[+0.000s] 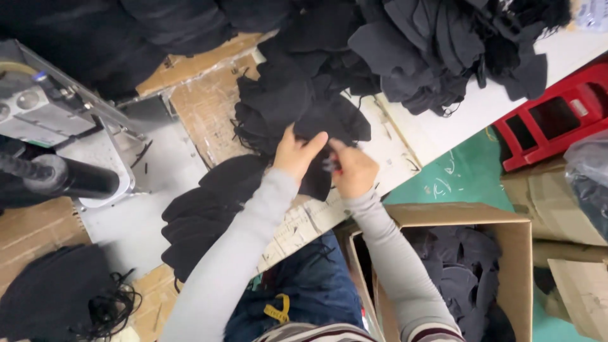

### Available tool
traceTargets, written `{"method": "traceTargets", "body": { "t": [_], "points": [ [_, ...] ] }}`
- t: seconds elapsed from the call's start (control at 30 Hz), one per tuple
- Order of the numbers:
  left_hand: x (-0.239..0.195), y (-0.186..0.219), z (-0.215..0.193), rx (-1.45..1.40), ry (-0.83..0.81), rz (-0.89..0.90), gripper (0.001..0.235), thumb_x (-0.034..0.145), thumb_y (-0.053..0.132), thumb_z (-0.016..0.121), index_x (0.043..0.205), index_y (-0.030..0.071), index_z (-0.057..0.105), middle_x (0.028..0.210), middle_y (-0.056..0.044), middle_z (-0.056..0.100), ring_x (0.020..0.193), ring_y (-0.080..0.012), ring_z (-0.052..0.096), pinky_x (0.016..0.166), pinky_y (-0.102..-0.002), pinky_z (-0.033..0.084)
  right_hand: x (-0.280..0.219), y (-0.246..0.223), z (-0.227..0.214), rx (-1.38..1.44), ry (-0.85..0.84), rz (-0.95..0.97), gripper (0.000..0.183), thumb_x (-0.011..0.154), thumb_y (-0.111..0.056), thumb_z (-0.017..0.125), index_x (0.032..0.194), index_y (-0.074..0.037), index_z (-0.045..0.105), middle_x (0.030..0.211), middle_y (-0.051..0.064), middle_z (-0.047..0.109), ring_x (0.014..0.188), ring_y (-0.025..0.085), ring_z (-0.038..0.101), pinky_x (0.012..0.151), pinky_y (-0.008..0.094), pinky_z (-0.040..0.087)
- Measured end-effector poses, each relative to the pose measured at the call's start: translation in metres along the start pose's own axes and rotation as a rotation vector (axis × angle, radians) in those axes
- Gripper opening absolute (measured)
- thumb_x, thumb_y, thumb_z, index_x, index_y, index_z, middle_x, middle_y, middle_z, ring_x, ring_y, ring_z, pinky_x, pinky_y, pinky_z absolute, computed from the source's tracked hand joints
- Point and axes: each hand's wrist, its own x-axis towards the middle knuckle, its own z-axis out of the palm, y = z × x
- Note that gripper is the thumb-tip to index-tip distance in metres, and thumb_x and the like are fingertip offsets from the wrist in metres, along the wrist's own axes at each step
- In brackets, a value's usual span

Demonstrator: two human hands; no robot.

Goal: Picking up individual black face mask fabric pieces and inspecting them before trimming excess threads with a small clipper.

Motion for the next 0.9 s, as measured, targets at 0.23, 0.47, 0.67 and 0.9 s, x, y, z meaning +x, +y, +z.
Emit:
{"method": "traceTargets", "body": {
  "t": [0.23, 0.47, 0.67, 0.9],
  "points": [
    [-0.028, 0.041, -0.006, -0.113, 0.026, -0.013, 0.041, 0.086, -0.001, 0.075, 0.126, -0.001, 0.069, 0.105, -0.01, 0.075, 0.085, -0.0196, 0.071, 0.064, -0.031, 0.055, -0.049, 0.036, -0.039, 0.783, 0.159, 0.771, 0.023, 0.106, -0.005, 0.064, 0.126, 0.001, 0.075, 0.082, -0.002, 0.058, 0.07, 0.004, 0.047, 0.065, 0.022, 0.037],
    [-0.063, 0.062, 0.007, -0.139, -0.177, -0.094, 0.039, 0.091, 0.0, 0.071, 0.129, -0.002, 0.065, 0.113, -0.011, 0.074, 0.097, -0.0217, 0.074, 0.078, -0.037, 0.065, -0.016, 0.042, -0.064, 1.321, 0.131, 1.002, 0.026, 0.104, -0.015, 0.058, 0.112, 0.007, 0.068, 0.085, 0.009, 0.067, 0.047, 0.006, 0.035, 0.047, 0.025, 0.026],
    [-0.076, 0.056, 0.01, -0.077, -0.21, -0.092, 0.041, 0.093, 0.003, 0.07, 0.133, 0.0, 0.064, 0.116, -0.012, 0.073, 0.099, -0.023, 0.074, 0.079, -0.039, 0.066, -0.024, 0.037, -0.053, 1.381, 0.062, 0.985, 0.015, 0.1, -0.008, 0.066, 0.108, 0.005, 0.07, 0.075, 0.002, 0.06, 0.049, 0.008, 0.04, 0.047, 0.026, 0.029],
    [-0.096, 0.056, -0.006, -0.335, -0.33, -0.233, 0.037, 0.105, 0.028, 0.062, 0.13, 0.002, 0.056, 0.116, -0.013, 0.071, 0.099, -0.0271, 0.073, 0.082, -0.045, 0.065, -0.018, 0.017, -0.058, 1.136, 0.269, 0.931, 0.009, 0.09, 0.0, 0.079, 0.095, 0.001, 0.071, 0.069, 0.0, 0.059, 0.049, 0.007, 0.044, 0.046, 0.023, 0.03]
  ]
}}
